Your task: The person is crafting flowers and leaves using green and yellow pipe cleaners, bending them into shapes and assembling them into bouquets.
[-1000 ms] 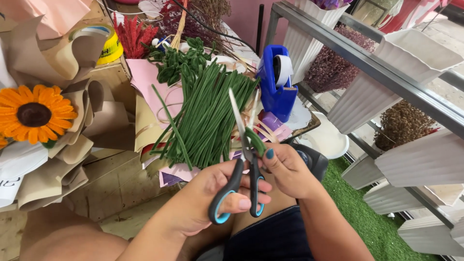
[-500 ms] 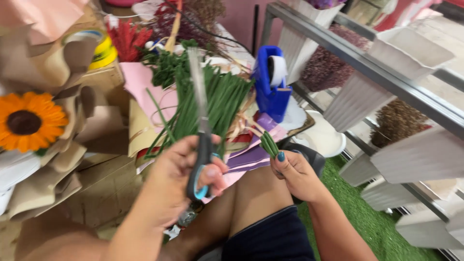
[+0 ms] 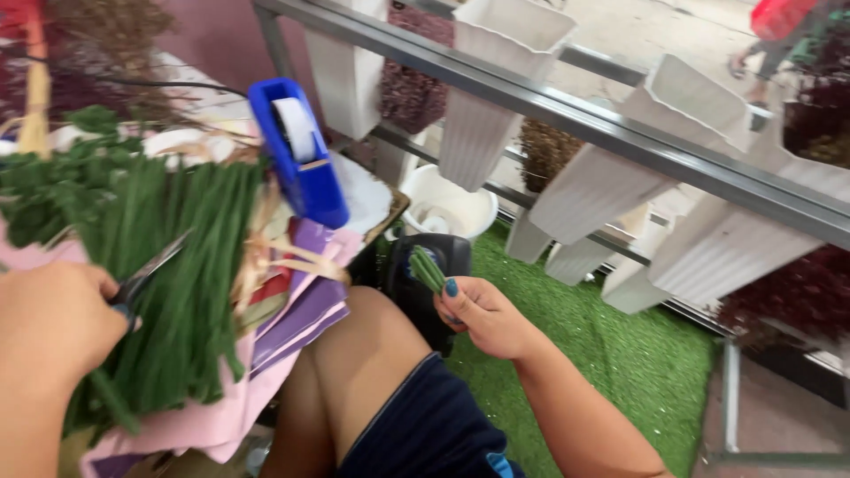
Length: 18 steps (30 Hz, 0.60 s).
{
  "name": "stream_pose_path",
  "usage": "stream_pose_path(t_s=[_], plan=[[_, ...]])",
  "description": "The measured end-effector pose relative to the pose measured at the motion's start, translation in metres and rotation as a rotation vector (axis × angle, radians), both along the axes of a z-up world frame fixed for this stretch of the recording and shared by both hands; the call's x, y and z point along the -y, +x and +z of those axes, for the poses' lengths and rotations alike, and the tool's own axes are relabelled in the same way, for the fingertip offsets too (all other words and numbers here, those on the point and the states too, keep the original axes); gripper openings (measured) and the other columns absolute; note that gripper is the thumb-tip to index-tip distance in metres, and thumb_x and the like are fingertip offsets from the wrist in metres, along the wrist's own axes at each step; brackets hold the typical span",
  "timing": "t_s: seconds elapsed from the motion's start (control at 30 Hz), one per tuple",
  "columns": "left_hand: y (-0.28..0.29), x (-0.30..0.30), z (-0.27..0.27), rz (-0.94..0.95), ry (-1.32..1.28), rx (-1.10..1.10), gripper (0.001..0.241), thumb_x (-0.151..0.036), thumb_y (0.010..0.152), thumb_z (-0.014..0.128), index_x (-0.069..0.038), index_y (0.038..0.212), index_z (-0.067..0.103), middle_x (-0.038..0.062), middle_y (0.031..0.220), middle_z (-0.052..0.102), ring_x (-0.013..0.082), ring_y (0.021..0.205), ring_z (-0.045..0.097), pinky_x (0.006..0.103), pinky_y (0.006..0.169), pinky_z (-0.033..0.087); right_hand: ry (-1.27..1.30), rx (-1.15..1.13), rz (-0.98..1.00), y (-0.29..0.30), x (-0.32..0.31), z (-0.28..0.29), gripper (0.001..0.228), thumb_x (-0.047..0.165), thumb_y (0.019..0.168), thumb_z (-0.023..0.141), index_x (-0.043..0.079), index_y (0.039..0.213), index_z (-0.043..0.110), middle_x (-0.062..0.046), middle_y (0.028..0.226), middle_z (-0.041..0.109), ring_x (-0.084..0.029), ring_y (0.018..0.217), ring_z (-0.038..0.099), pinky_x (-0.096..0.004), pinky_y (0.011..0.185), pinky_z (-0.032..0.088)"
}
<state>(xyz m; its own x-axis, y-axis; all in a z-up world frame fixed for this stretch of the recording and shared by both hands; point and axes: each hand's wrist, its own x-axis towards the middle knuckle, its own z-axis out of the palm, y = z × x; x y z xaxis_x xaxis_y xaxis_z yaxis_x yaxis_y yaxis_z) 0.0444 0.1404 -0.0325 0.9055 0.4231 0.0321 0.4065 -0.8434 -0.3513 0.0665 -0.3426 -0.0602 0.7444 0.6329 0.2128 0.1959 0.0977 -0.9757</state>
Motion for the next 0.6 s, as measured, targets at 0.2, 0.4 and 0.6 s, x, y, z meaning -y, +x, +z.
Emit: stream_pose_path(t_s=[0.2, 0.4, 0.6], plan=[[0.032, -0.057, -0.101, -0.146, -0.156, 0.105, 0.009, -0.020, 0.064, 0.070, -0.014, 0.062, 0.076, 0.008, 0.059, 0.069, 0.0230, 0.063, 0.069, 0.0321, 0.063, 0.052, -0.001, -0.003, -0.023, 0.000, 0.017, 0.006, 0.053, 0.055, 0.106, 0.038, 0.014, 0.073, 0.041, 0.003, 0.065, 0.036, -0.010, 0.058, 0.027, -0.025, 0.055, 0.025], [0.028, -0.080, -0.134, -0.170, -0.415, 0.239, 0.013, -0.006, 0.069, 0.071, 0.003, 0.062, 0.064, 0.013, 0.054, 0.051, 0.0247, 0.052, 0.052, 0.0375, 0.054, 0.039, 0.006, -0.022, -0.005, -0.004, 0.017, 0.008, 0.052, 0.054, 0.106, 0.038, 0.014, 0.074, 0.042, 0.002, 0.066, 0.037, -0.011, 0.059, 0.030, -0.024, 0.056, 0.027], [-0.012, 0.034, -0.008, -0.143, 0.025, 0.114, 0.022, -0.037, 0.073, 0.065, -0.028, 0.089, 0.077, 0.006, 0.087, 0.078, 0.0284, 0.091, 0.076, 0.0376, 0.080, 0.057, 0.062, -0.056, 0.039, -0.003, 0.003, 0.005, 0.052, 0.055, 0.104, 0.042, 0.013, 0.074, 0.042, 0.001, 0.065, 0.036, -0.011, 0.057, 0.030, -0.025, 0.053, 0.027]])
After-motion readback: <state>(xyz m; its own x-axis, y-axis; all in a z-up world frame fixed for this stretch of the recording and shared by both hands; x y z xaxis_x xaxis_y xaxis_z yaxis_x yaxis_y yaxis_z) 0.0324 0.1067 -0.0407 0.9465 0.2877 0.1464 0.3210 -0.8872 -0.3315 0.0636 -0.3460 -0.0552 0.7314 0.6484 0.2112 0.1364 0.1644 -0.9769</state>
